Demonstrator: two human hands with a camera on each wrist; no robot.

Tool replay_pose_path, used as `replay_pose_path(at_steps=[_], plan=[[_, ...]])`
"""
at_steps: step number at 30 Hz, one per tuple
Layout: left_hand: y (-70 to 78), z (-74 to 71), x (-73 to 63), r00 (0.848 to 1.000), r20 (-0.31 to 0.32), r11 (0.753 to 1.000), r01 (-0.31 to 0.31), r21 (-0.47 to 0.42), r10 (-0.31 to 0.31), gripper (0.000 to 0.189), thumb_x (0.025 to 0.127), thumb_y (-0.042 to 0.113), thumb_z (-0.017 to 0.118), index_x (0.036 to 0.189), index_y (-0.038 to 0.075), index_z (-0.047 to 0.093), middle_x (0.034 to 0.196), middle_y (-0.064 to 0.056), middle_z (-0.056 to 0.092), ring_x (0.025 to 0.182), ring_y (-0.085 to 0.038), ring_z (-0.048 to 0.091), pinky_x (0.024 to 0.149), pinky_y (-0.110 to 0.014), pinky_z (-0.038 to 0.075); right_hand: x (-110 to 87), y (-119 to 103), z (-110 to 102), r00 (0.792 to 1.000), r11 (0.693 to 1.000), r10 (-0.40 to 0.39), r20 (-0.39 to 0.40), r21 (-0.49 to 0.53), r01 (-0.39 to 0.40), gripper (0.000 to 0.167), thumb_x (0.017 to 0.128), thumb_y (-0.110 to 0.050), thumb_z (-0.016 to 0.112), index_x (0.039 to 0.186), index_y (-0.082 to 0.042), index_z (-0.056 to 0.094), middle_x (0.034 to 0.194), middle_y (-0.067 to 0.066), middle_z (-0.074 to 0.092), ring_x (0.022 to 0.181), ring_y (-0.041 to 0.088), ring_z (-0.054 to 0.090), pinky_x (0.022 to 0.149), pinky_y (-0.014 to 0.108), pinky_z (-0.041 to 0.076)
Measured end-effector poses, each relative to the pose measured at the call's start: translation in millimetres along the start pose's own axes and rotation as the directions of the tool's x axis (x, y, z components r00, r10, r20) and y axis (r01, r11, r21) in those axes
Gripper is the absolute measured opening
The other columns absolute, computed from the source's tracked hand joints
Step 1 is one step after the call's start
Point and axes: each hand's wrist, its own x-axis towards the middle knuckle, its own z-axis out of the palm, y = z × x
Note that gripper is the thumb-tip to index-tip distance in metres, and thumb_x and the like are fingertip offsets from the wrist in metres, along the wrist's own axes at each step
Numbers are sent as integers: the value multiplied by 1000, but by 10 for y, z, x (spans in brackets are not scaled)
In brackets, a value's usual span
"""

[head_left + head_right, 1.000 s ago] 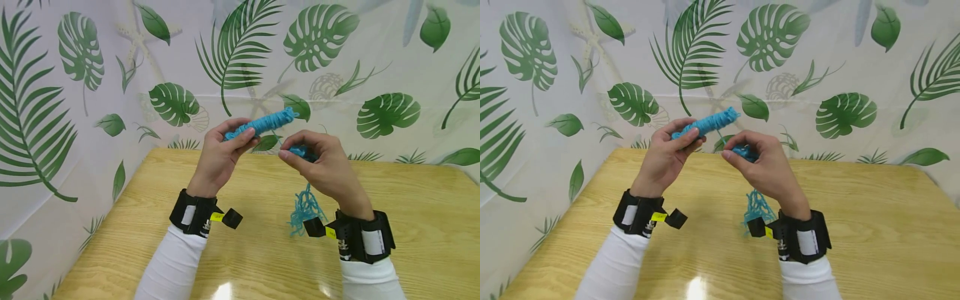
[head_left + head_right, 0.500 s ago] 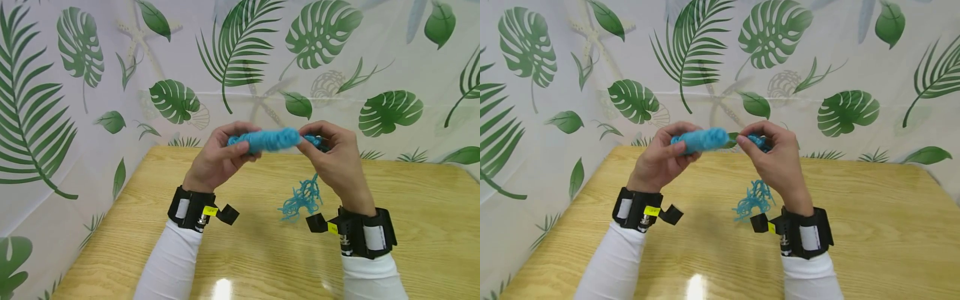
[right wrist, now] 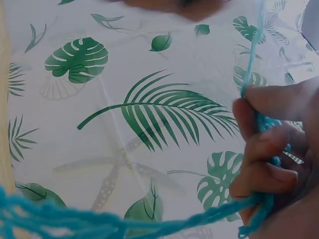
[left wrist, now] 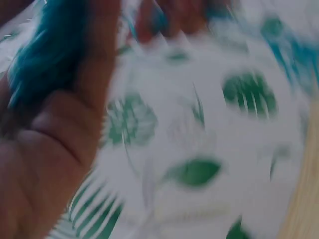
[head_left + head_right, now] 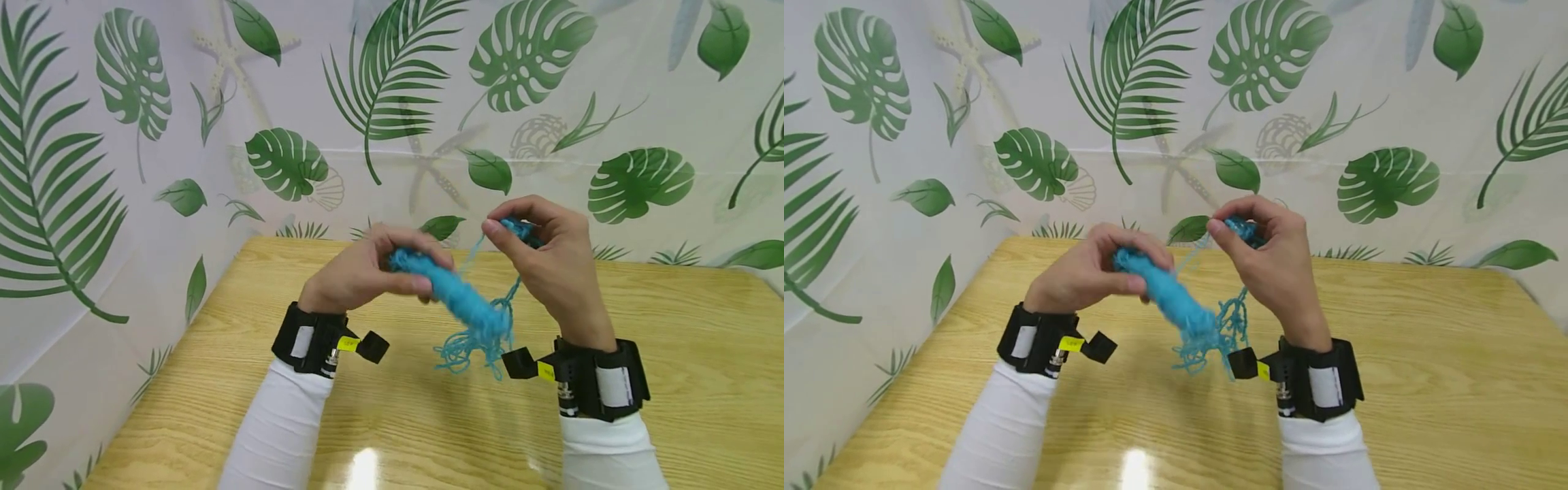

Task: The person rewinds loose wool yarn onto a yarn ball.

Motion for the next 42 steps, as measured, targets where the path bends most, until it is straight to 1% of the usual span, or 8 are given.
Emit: replay_pose_path(at_steps=[7,11,15,20,24,31,38,42], plan=[[-27,117,101,790,-611,993,18,117,58,24,94,0,73,118,-4,71,108,-15,65,84,-17,65,80,-28,57,-25,-86,26,947,996,-70,313,-25,82,8,94,1,71,98,-6,73,88,2,68,66,17,58,60,24,48],[-21,59,34,906,-401,866,306,396,-137,23,93,0,74,115,-5,73,102,-11,70,80,-19,66,76,-33,57,-19,-59,25,981,990,-140,131,45,135,12,92,10,70,98,0,73,86,6,67,60,16,50,56,24,42],[36,59,-25,995,-69,995,73,69,-68,24,90,14,81,113,5,76,105,-10,67,84,-26,64,78,-35,56,3,44,28,990,990,-143,-17,0,143,10,91,9,71,100,4,72,84,5,65,59,14,47,56,24,39],[16,145,55,921,-377,943,-208,-259,100,23,91,11,80,113,6,75,109,-12,61,89,-20,64,84,-28,55,-18,8,39,963,988,-147,224,-5,152,14,91,8,72,100,-3,73,87,1,66,64,15,53,58,23,45],[-31,141,89,813,-581,988,119,96,-42,21,94,-3,71,116,-4,72,103,-12,66,83,-17,65,78,-28,57,-34,-67,27,957,983,-185,223,60,176,11,92,8,71,98,-1,73,87,4,68,63,16,53,57,24,44],[24,77,5,990,-110,995,89,-41,-93,26,90,13,82,113,4,75,107,-12,65,86,-25,64,81,-34,55,-4,17,2,978,971,-202,-46,-138,194,12,91,7,73,102,4,73,89,3,69,57,11,48,54,21,38],[25,122,76,846,-533,1000,-9,-5,5,26,92,1,75,118,-2,72,111,-13,63,88,-17,63,82,-27,55,-34,-93,34,952,985,-169,255,6,173,14,91,8,72,97,-4,74,91,2,70,72,17,63,66,23,50],[26,91,43,908,-392,886,300,353,-151,23,93,0,74,115,-4,73,108,-9,69,88,-18,62,77,-30,54,-27,-80,6,993,993,-119,9,29,119,8,93,5,72,100,4,73,92,9,68,71,19,63,60,24,46]])
